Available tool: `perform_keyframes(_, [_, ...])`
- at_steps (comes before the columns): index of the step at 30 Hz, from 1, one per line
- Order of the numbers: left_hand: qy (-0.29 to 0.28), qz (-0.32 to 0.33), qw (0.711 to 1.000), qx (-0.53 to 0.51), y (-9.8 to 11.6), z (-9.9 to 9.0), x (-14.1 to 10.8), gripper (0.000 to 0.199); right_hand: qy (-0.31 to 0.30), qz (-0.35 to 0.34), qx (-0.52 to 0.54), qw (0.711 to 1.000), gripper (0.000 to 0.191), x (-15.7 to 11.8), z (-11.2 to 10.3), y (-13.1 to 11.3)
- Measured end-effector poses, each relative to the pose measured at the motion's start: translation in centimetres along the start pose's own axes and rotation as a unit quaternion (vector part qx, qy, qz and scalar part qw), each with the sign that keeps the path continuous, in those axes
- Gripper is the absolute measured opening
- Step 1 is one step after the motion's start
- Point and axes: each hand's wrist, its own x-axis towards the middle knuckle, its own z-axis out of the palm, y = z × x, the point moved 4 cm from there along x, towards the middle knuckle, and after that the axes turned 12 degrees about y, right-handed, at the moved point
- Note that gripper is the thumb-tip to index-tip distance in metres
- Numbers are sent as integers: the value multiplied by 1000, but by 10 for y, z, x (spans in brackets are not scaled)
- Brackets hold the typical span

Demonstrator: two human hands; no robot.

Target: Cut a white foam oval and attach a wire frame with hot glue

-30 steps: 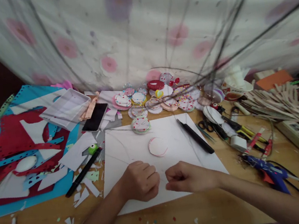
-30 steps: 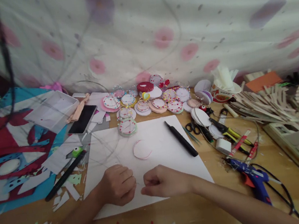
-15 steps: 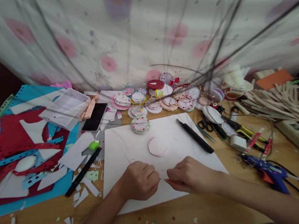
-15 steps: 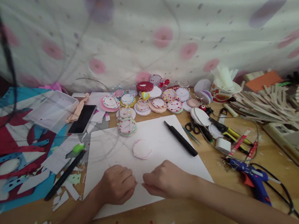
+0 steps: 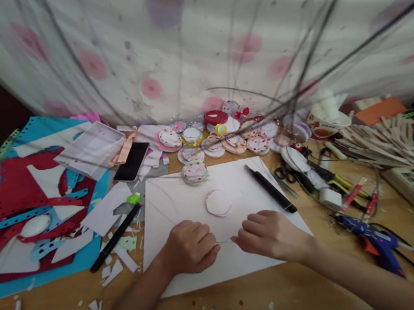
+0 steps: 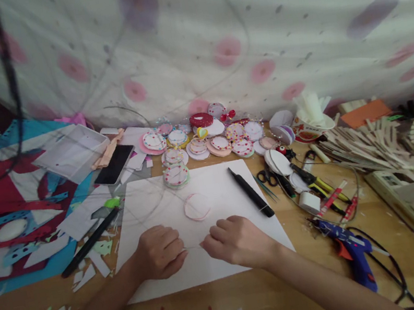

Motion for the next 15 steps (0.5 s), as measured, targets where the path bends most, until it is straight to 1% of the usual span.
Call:
perform_keyframes(2, [-2,5,1000,16,-3,-1,-1,24,-1,78,48,996,21,-1,-6,5])
perform_keyframes(3, [4,10,1000,22,-4,-1,-1,22,-8,132,93,987,22,-2,-9,9])
perform_keyframes(4, [14,17,999,28,-5,-2,-1,18,-23,193,151,969,24,-3,-10,14])
perform_keyframes(5, [24,25,999,30,-5,-3,-1,14,-47,259,221,939,27,-4,-8,18])
perform_keyframes(6, [33,34,998,31,-4,-3,0,11,-83,322,298,895,30,-5,-5,22])
perform_keyframes(7, [37,44,998,31,-3,-3,0,9,-132,372,379,837,33,-6,1,23])
perform_keyframes(8, [38,55,997,30,-2,-3,0,10,-185,406,455,771,34,-7,8,23])
perform_keyframes(9, [39,64,997,29,0,-3,0,10,-239,421,518,705,36,-8,15,21])
perform_keyframes(10, [43,73,996,30,1,-3,-1,12,-283,426,565,648,38,-8,22,18])
perform_keyframes(11, [48,82,995,33,2,-4,-2,13,-310,427,599,602,40,-7,28,16])
perform_keyframes(12, [54,89,994,36,4,-4,-2,15,-323,431,621,569,41,-6,32,15])
perform_keyframes(13, [61,96,993,41,5,-5,-3,16,-324,435,637,547,41,-5,36,14])
perform_keyframes(14, [65,101,992,46,6,-6,-4,18,-317,441,648,533,39,-4,38,13])
perform_keyframes(15, [68,103,991,53,6,-7,-5,19,-304,446,656,527,36,-2,39,12])
